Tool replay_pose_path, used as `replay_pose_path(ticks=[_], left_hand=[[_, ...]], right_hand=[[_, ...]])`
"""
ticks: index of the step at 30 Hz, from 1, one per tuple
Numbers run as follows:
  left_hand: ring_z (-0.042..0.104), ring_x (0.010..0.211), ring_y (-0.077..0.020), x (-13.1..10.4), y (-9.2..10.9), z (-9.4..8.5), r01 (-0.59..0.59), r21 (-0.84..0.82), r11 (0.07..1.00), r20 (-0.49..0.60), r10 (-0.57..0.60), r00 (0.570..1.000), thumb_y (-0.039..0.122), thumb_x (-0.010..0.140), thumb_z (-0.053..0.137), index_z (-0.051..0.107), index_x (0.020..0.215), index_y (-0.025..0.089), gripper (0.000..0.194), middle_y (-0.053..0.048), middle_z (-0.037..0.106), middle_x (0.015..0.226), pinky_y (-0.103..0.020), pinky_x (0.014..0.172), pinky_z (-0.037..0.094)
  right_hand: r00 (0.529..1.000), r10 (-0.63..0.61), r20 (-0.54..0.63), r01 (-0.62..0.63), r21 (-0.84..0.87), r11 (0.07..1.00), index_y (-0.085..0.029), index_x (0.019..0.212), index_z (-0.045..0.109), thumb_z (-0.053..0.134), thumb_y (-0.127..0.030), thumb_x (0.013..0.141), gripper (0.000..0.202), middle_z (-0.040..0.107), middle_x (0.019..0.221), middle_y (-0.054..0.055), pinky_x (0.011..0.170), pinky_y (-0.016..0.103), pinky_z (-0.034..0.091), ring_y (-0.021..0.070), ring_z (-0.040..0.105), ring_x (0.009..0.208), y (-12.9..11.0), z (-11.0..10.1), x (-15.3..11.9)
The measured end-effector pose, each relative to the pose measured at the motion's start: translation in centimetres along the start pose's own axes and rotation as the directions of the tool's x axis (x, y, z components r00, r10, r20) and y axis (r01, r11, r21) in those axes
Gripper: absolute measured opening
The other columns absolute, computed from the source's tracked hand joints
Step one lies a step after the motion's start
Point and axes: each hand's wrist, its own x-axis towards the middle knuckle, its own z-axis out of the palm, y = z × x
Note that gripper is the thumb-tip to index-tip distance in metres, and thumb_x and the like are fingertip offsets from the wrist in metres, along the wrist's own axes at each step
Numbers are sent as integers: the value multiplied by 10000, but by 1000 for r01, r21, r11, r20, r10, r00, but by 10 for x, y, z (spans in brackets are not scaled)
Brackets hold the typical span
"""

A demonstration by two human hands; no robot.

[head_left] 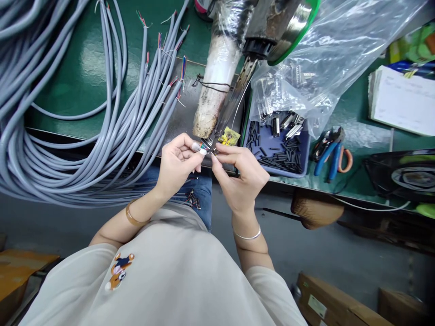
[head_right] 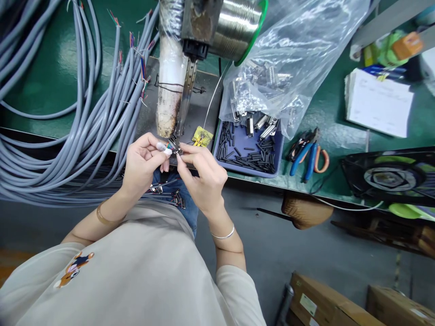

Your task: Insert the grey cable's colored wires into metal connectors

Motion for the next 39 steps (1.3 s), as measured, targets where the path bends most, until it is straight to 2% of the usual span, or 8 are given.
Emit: replay_pose_path(ticks=[7,12,18,21,25,29,34,39], left_hand=[[566,418,-27,-4,-4,-4,75,35,997,21,-76,997,180,704,809,508,708,173,302,55,640,686,-123,390,439],[571,393,-55,-9,-3,-4,128,29,991,45,-129,991,119,705,787,525,710,176,268,66,611,545,-128,387,447],[549,364,-63,-15,4,-7,231,-19,973,88,-229,969,168,716,804,535,714,177,270,63,599,494,-143,375,440],[554,363,-64,-16,8,-8,291,-43,956,149,-281,948,201,720,817,549,739,171,270,45,643,538,-152,380,444],[575,385,-66,-19,12,-10,327,-11,945,236,-315,919,244,770,803,597,833,155,233,-6,724,649,-163,405,463],[551,415,-54,-26,14,-11,260,71,963,224,-269,937,256,786,808,676,856,134,193,0,693,623,-154,420,454],[546,468,-61,-35,15,-11,101,141,985,208,-129,969,224,791,797,725,795,140,110,4,678,628,-159,444,465],[562,510,-65,-39,15,-12,-77,232,970,240,19,971,183,854,710,746,796,145,78,-7,701,670,-168,501,475]], right_hand=[[998,14,55,-12,-33,999,-241,844,626,692,-107,897,159,806,979,27,764,316,640,176,784,876,-1,-4,-7],[999,-16,43,17,-20,1000,-238,879,631,708,-96,886,162,810,981,33,737,286,643,172,792,876,3,-7,-14],[996,-19,85,19,0,1000,-229,913,643,707,-124,899,124,810,1118,68,769,296,667,193,808,907,5,-11,-19],[995,-45,92,46,-13,999,-230,930,643,718,-117,894,140,819,1060,53,716,269,652,184,808,874,6,-14,-20],[998,-40,46,40,0,999,-229,941,626,704,-120,904,139,802,922,24,669,256,624,162,788,805,6,-14,-21],[995,95,41,-98,85,992,-230,918,602,662,-180,942,82,754,850,-5,598,234,589,136,741,732,5,-11,-25],[962,257,91,-271,214,938,-220,906,581,659,-222,952,91,739,858,-8,638,227,608,122,724,736,3,-12,-29],[957,262,125,-286,244,927,-219,915,576,666,-220,947,96,752,890,5,675,246,611,134,738,786,4,-15,-33]])
